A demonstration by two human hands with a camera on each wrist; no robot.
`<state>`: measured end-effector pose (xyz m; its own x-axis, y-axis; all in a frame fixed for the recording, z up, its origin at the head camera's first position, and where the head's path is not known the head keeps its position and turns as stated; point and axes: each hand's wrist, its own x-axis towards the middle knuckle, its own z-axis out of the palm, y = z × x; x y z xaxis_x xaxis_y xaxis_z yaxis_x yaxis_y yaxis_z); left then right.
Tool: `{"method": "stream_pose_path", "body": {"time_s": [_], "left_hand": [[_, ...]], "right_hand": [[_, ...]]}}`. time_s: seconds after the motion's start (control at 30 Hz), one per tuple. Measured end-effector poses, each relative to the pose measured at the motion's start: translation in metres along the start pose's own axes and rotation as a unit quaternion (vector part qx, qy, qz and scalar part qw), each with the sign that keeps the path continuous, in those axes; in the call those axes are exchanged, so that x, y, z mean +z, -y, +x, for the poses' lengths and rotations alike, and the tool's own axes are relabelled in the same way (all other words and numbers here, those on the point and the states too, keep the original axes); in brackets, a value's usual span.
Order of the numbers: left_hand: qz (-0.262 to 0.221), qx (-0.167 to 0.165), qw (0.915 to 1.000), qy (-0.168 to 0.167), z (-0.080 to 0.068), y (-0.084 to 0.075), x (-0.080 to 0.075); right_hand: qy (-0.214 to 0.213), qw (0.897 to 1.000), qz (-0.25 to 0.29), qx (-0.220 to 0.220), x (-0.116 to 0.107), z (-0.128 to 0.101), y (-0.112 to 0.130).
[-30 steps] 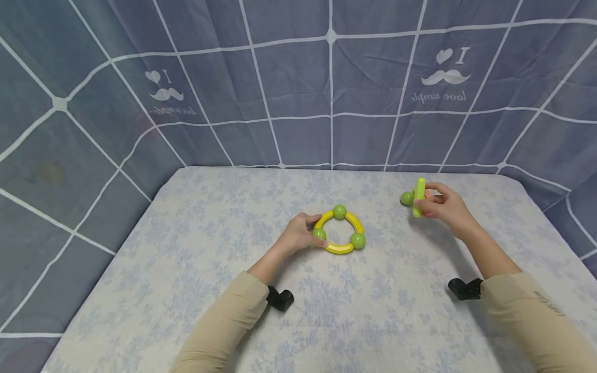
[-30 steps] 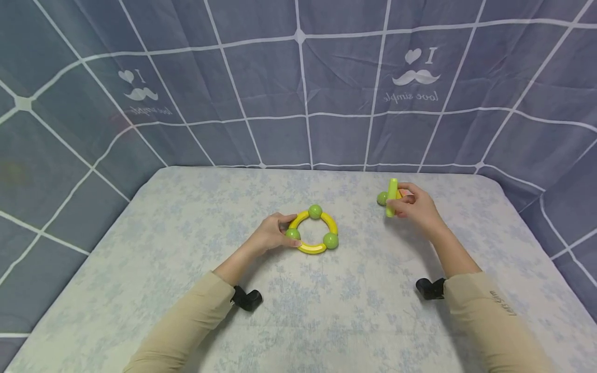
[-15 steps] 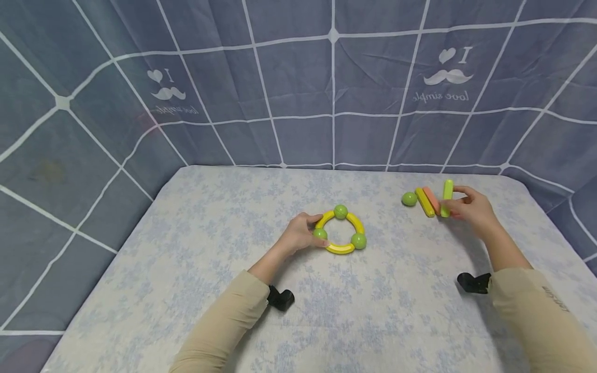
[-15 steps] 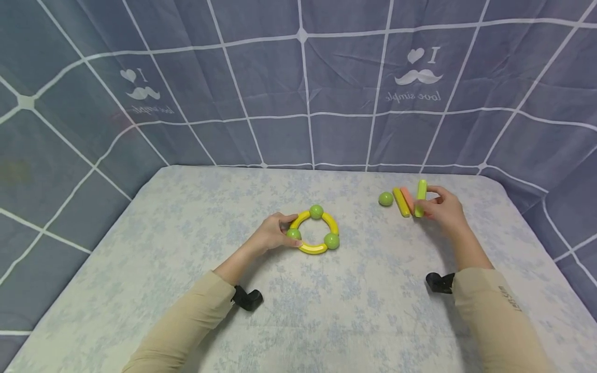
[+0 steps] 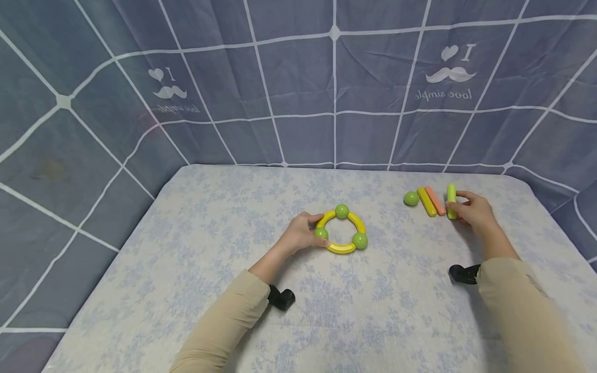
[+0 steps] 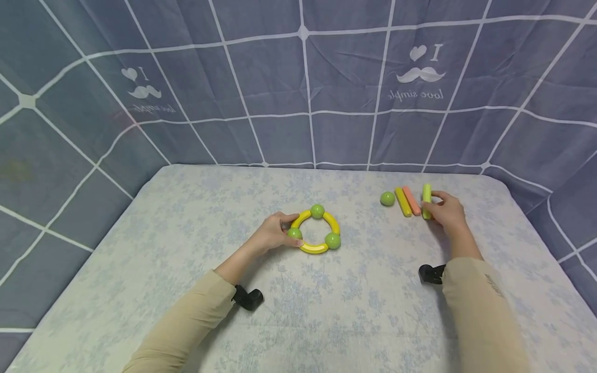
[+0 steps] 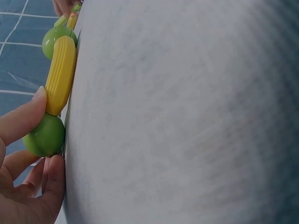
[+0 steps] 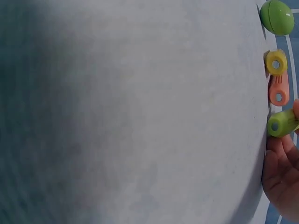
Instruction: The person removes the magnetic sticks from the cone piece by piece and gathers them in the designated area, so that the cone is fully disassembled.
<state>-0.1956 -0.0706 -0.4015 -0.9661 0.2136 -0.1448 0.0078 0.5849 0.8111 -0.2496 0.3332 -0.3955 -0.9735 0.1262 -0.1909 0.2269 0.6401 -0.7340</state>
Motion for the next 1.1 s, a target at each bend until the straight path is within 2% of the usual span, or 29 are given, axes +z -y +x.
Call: {"method": "stream_pose_path", "body": {"time_s": [0.27, 0.43, 0.57, 0.83, 1.1], "left_hand": [[-0.003, 0.000, 1.0000, 0.003, -0.001, 0.000, 0.000], [-0.005, -0.001, 1.0000, 0.004, 0.000, 0.000, 0.001], [-0.001, -0.005, 1.0000, 0.005, 0.000, 0.000, 0.000], [0.037, -0.005, 0.9993, 0.010, 0.000, -0.003, -0.002], [0.043, 0.006, 0.9990, 0.012, 0.000, -0.004, -0.003]], "right_hand": [[-0.018, 0.998, -0.053, 0.004, 0.008, 0.005, 0.000], [-0.032, 0.997, -0.065, 0.015, 0.012, 0.004, 0.002], [-0.035, 0.997, -0.063, 0.016, 0.011, 0.004, 0.004], [-0.016, 0.999, -0.038, 0.010, 0.005, 0.000, 0.005], [-0.013, 0.999, -0.026, -0.024, -0.003, -0.011, 0.016]]}}
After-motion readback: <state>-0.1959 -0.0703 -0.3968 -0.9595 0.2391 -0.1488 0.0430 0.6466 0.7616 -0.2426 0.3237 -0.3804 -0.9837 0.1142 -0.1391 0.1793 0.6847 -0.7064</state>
